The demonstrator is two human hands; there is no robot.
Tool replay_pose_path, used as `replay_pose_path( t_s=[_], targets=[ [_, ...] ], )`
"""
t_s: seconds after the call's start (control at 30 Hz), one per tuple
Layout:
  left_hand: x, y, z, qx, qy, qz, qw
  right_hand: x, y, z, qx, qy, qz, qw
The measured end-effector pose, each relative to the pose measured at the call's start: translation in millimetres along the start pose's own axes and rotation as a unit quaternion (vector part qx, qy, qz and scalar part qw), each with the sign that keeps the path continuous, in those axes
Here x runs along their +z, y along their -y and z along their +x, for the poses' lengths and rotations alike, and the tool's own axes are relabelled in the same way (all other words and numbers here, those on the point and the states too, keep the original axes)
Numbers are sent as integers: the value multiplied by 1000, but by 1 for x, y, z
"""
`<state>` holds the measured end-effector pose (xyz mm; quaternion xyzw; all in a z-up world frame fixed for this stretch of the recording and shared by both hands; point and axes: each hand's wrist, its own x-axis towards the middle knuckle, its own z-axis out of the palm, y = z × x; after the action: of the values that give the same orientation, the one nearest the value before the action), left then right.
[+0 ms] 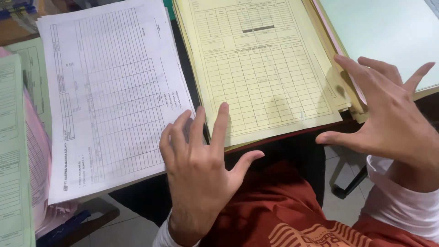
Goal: Sorting and organizing stacks of colored and white paper documents on a desk.
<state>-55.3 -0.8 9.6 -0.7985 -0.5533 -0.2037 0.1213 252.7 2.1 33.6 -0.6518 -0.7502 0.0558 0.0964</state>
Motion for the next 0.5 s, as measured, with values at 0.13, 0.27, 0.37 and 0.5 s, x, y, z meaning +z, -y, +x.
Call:
replay_pose_path(
  t_s=[0.13,0.27,0.37,0.5],
  targets=[
    [-1,-1,0,10,-49,-36,998,6,-11,0,2,-9,-17,1000],
    [2,1,2,12,-72,-66,995,2,-12,0,-12,-21,-10,1000],
    [3,1,3,7,-70,-74,995,-2,-6,2,-12,-23,17,1000],
    [5,1,2,12,-81,-82,993,3,-8,2,-14,-45,24,999]
  ],
)
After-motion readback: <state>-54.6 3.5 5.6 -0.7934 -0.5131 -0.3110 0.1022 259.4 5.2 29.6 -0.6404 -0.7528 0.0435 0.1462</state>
